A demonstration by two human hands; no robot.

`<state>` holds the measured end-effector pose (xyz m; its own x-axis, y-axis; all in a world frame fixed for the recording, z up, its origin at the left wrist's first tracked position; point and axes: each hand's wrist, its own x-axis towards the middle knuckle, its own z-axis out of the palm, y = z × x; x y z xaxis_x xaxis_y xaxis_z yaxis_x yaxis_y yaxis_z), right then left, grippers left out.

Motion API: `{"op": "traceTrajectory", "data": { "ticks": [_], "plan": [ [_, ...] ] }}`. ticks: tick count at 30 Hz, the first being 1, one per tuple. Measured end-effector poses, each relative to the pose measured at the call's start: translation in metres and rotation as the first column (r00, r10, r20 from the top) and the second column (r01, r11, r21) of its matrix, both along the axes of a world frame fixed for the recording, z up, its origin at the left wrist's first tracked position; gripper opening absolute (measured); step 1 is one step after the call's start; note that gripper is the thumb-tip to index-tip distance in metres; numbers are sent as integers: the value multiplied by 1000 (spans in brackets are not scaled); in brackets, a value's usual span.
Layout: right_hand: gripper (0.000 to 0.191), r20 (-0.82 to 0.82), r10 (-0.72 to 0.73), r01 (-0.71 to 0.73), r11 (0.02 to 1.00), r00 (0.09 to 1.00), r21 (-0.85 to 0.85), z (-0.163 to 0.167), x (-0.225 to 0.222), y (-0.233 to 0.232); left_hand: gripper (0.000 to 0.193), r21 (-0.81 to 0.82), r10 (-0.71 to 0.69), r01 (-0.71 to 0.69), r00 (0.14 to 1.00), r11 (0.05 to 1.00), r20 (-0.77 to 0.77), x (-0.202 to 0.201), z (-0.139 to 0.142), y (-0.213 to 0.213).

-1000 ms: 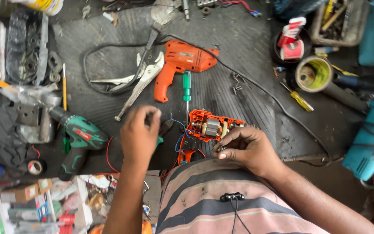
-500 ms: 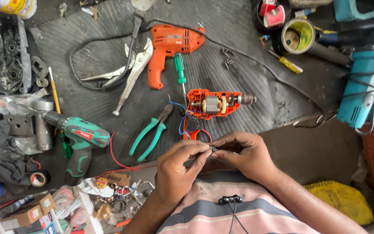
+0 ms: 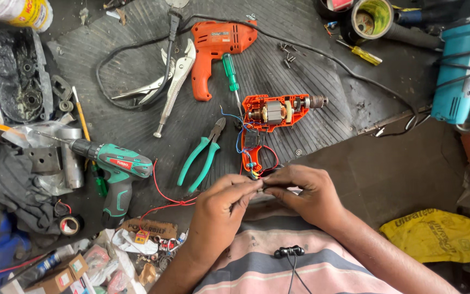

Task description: The person repairs a disassembled orange power drill on a cluttered workbench, handling its open housing, motor and wires. They use pliers to work on the wiring, manipulate small internal components by hand, and reposition the drill body while working on its parts.

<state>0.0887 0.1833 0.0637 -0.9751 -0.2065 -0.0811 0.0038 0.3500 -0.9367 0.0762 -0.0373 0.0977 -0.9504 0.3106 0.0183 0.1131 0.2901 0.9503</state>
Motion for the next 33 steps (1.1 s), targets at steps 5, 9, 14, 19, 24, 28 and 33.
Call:
{"op": "traceTrajectory", "data": {
  "ticks": [5, 9, 14, 19, 24, 28, 33],
  "plan": [
    [25, 46, -69, 67, 996, 997, 52, -2, 15, -12, 27, 134, 99, -142, 954, 981, 284, 13, -11, 2],
    [23, -107, -96, 105, 991, 990, 83, -2, 25, -17, 24, 164, 109, -177, 929, 970, 354, 20, -27, 3],
    [23, -32, -207, 207, 978, 978, 16, -2, 18, -26, 20, 283, 155, -290, 895, 914, 418, 19, -42, 9],
    [22, -29, -221, 221, 975, 975, 6, -4, 9, -27, 19, 414, 137, -325, 896, 850, 423, 14, -54, 11],
    [26, -12, -135, 136, 990, 991, 38, -5, 4, -21, 23, 365, 61, -218, 916, 905, 396, 8, -62, 5],
    [31, -15, 13, -11, 995, 1000, 100, 0, -4, -12, 32, 457, -86, -269, 781, 848, 619, -3, -69, 1],
    [36, 88, 195, -200, 978, 977, 53, 4, -13, -5, 46, 604, -325, -267, 647, 751, 690, -6, -75, -10]
  ]
}}
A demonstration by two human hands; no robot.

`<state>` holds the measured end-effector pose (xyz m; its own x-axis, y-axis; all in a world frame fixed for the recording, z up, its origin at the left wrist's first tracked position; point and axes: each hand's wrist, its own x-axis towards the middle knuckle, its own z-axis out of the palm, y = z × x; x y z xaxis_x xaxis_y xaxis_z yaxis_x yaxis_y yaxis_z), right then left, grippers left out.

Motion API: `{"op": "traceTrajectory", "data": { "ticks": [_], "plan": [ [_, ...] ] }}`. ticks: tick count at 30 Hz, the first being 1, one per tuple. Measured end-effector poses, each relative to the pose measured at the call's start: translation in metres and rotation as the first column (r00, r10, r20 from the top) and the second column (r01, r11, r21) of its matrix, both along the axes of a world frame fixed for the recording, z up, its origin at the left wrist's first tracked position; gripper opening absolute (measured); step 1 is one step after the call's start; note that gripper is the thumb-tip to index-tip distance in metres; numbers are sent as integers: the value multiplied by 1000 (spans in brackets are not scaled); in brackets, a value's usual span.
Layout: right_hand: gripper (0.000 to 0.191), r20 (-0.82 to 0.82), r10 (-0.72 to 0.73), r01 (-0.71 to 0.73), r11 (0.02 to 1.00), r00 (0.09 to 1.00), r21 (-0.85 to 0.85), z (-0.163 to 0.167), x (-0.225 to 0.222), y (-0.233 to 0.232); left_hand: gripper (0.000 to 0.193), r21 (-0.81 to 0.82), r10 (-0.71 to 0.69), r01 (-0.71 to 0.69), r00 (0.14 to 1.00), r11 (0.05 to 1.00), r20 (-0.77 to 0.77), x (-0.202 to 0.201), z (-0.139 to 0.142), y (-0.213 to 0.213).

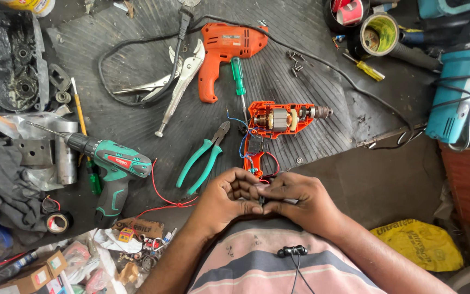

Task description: The person repairs a disassembled orange power drill on a cluttered workbench, handling its open housing, motor and wires. They use pliers to work on the wiring, manipulate small internal components by hand, and reposition the drill body while working on its parts.

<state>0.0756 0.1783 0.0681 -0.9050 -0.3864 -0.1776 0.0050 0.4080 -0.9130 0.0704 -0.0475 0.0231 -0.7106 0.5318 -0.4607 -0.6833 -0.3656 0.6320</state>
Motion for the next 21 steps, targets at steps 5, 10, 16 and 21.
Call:
{"op": "traceTrajectory", "data": {
  "ticks": [5, 10, 16, 21],
  "plan": [
    [33, 33, 12, -13, 1000, 999, 15, -7, -5, 4, 47, -67, -57, 50, 992, 996, -112, -2, -5, 0],
    [25, 157, -116, 128, 989, 981, -71, -15, -12, 6, 44, -12, -63, 62, 995, 998, -78, -14, -11, 9],
    [30, 414, 78, -13, 988, 907, -156, -24, -43, 31, 46, 69, -174, 175, 985, 982, -9, -30, -21, 20],
    [26, 599, 39, 94, 977, 800, -190, -46, -63, 47, 39, -94, 26, -44, 983, 995, -182, -33, -16, 39]
  ]
}}
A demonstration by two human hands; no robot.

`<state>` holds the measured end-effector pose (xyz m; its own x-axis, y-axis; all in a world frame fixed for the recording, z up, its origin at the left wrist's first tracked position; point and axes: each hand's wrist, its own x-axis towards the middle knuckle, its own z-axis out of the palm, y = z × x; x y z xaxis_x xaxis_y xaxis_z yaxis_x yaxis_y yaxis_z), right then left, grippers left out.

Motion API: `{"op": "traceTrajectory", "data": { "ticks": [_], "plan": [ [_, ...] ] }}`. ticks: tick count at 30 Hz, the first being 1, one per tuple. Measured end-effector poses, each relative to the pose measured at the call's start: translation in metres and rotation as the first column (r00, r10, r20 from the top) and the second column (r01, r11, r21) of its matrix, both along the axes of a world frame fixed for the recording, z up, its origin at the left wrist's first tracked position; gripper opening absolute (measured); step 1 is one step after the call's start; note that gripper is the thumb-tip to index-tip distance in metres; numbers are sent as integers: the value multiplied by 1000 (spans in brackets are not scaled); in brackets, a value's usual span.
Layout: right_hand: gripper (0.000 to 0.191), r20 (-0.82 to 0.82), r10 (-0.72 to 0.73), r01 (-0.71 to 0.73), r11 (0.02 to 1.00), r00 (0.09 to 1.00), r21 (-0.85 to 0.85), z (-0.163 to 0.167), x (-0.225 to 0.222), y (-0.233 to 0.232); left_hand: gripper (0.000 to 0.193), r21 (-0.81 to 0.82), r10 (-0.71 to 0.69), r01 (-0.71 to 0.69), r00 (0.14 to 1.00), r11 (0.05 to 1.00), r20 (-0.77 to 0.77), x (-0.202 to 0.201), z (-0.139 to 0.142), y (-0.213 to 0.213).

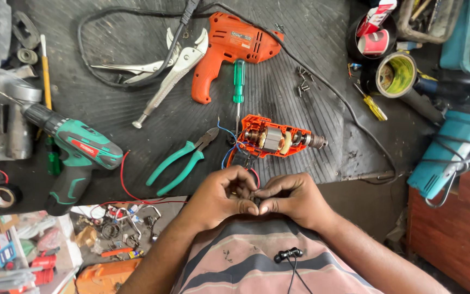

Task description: The person repairs a disassembled orange power drill on a cluttered workbench, handling its open housing, motor and wires. They use pliers to work on the wiring, manipulate small internal components by hand, and reposition the drill body while working on its parts.

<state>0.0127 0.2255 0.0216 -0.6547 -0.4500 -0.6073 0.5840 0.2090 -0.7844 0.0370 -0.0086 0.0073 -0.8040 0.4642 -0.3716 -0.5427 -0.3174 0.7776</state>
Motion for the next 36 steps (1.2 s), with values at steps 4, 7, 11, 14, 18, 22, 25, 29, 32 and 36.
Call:
{"op": "traceTrajectory", "data": {
  "ticks": [4, 7, 11, 14, 18, 22, 25, 29, 32, 36],
  "plan": [
    [24, 13, -19, 19, 1000, 1000, 13, -18, -14, 15, 21, -259, 121, -265, 877, 929, -464, 0, 10, 13],
    [26, -91, 38, -33, 998, 995, 56, -20, -21, 27, 18, -343, 143, -387, 815, 856, -562, 3, 19, 29],
    [34, -382, 165, -102, 978, 909, 181, -2, -32, 29, 18, -410, 121, -493, 739, 767, -663, 5, 34, 36],
    [34, -548, 221, -176, 975, 807, 133, 13, -43, 19, 20, -420, 117, -563, 685, 712, -719, 3, 42, 33],
    [34, -654, 233, -199, 972, 719, 127, 23, -58, 2, 23, -469, 147, -619, 688, 630, -710, 1, 43, 25],
    [28, -735, 219, -103, 974, 642, 200, 34, -73, -7, 20, -575, 230, -672, 720, 467, -655, -9, 33, 8],
    [23, -731, 299, -27, 933, 613, 359, 37, -92, -15, 21, -573, 300, -694, 713, 437, -634, -23, 21, 3],
    [24, -776, 425, -46, 887, 466, 459, 30, -115, -31, 25, -530, 157, -757, 619, 382, -770, -40, 4, 4],
    [22, -748, 512, -76, 842, 423, 534, 26, -119, -42, 28, -499, 103, -780, 571, 377, -815, -45, -4, 6],
    [21, -676, 596, -95, 776, 434, 624, 28, -119, -54, 30, -461, 143, -789, 553, 407, -821, -44, -12, 1]
  ]
}}
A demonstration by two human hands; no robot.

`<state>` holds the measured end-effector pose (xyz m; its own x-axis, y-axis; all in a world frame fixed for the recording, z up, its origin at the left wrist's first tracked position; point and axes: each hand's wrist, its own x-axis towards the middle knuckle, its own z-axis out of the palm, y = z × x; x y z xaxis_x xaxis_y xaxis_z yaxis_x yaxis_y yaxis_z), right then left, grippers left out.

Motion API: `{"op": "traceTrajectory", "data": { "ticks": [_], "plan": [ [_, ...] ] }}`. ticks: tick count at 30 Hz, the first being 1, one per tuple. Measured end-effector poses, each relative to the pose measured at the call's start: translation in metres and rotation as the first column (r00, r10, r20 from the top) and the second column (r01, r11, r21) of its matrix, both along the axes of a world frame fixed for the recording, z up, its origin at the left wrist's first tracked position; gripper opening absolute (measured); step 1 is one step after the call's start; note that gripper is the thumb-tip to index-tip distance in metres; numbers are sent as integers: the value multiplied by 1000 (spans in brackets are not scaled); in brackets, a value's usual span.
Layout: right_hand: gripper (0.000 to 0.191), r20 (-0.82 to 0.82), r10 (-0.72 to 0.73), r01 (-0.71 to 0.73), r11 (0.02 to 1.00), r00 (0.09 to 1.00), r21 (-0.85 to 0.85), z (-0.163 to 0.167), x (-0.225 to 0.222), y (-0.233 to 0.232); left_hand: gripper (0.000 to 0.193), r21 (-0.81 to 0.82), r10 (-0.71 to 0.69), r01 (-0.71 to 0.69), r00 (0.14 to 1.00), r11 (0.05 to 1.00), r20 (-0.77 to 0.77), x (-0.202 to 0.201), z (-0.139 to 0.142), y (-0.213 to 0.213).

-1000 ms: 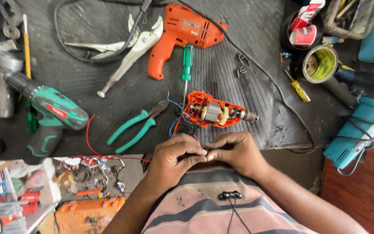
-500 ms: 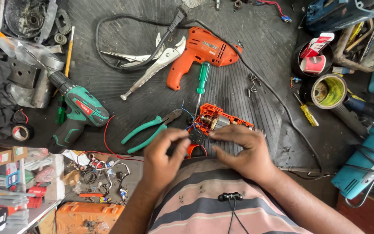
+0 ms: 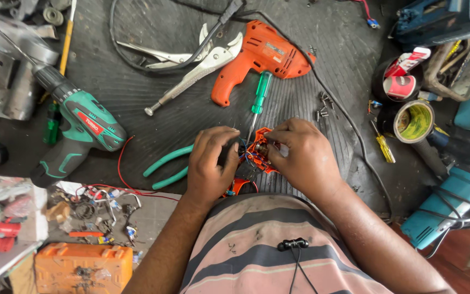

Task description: The person repairs a disassembled orange power drill on a cluttered workbench, handling its open housing, motor and wires. They use pliers to work on the wiring, manipulate small internal components by hand, and reposition the drill body while working on its parts.

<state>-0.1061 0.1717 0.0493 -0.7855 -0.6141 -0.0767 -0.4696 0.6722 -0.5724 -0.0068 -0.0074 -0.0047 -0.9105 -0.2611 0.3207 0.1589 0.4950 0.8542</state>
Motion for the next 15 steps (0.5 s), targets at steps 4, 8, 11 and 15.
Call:
{"op": "traceTrajectory", "data": {
  "ticks": [4, 8, 11, 15],
  "plan": [
    [20, 44, -3, -2, 993, 999, 120, 7, -4, -9, 31, 110, 0, -7, 998, 994, 62, 2, -6, -6],
    [17, 47, 0, -16, 936, 999, 352, 13, -3, -22, 33, 201, 9, -28, 996, 979, 93, 2, -6, -9],
    [16, 51, 18, -34, 938, 999, 345, 17, -4, -26, 35, 210, 3, -24, 995, 977, 101, 2, -5, -12],
    [16, 127, 5, -48, 940, 992, 337, 17, -10, -27, 36, 208, -14, -7, 995, 978, 102, 1, -5, -15]
  ]
}}
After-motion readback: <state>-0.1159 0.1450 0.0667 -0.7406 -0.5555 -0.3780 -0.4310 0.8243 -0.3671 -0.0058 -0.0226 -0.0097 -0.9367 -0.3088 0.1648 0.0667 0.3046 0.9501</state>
